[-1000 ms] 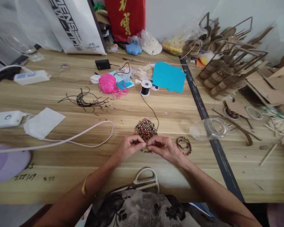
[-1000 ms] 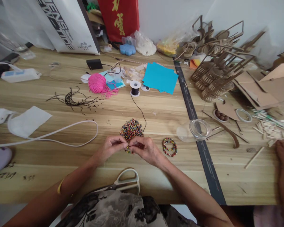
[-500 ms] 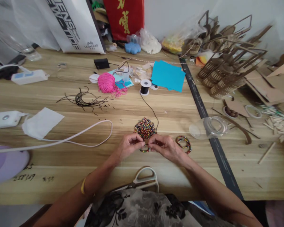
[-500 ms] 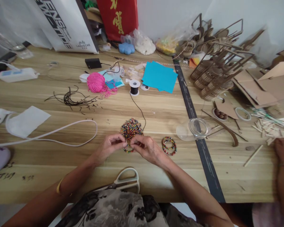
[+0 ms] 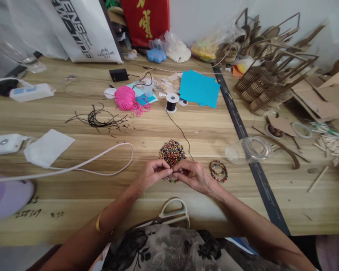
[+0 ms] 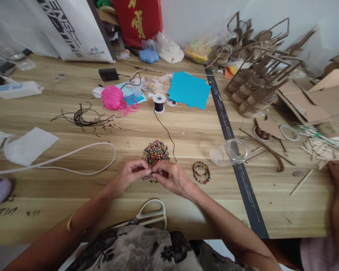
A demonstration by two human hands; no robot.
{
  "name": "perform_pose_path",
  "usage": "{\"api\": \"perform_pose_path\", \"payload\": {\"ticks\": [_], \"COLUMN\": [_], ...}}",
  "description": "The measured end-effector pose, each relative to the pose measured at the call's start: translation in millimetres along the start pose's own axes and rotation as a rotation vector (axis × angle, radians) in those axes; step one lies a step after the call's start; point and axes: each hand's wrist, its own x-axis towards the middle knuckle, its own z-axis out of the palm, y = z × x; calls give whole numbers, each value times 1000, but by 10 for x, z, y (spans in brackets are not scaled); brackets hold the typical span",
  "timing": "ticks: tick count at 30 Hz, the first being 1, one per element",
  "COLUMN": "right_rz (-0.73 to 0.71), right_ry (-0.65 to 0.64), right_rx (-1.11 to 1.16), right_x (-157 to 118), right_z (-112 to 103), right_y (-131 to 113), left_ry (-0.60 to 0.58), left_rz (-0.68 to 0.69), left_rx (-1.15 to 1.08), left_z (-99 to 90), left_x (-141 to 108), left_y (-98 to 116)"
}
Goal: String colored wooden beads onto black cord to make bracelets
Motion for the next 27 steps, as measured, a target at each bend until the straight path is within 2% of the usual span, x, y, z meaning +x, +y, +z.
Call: {"api": "perform_pose_path", "payload": {"ticks": [11, 18, 27], "right_rz": [-82, -50, 1], "right_ry": [93, 109, 105], "right_rx": [-14, 4, -9], "right_x": [-2, -32, -11], "right_z": [-23, 60, 40], "right_y": [12, 23, -15], "left_ry": [37, 39, 68], "left_rz": [54, 123, 159], "left_rx": [145, 225, 318], "left_z": [2, 18, 33], "left_x": [-5, -5, -34], "left_y": [6, -30, 0]}}
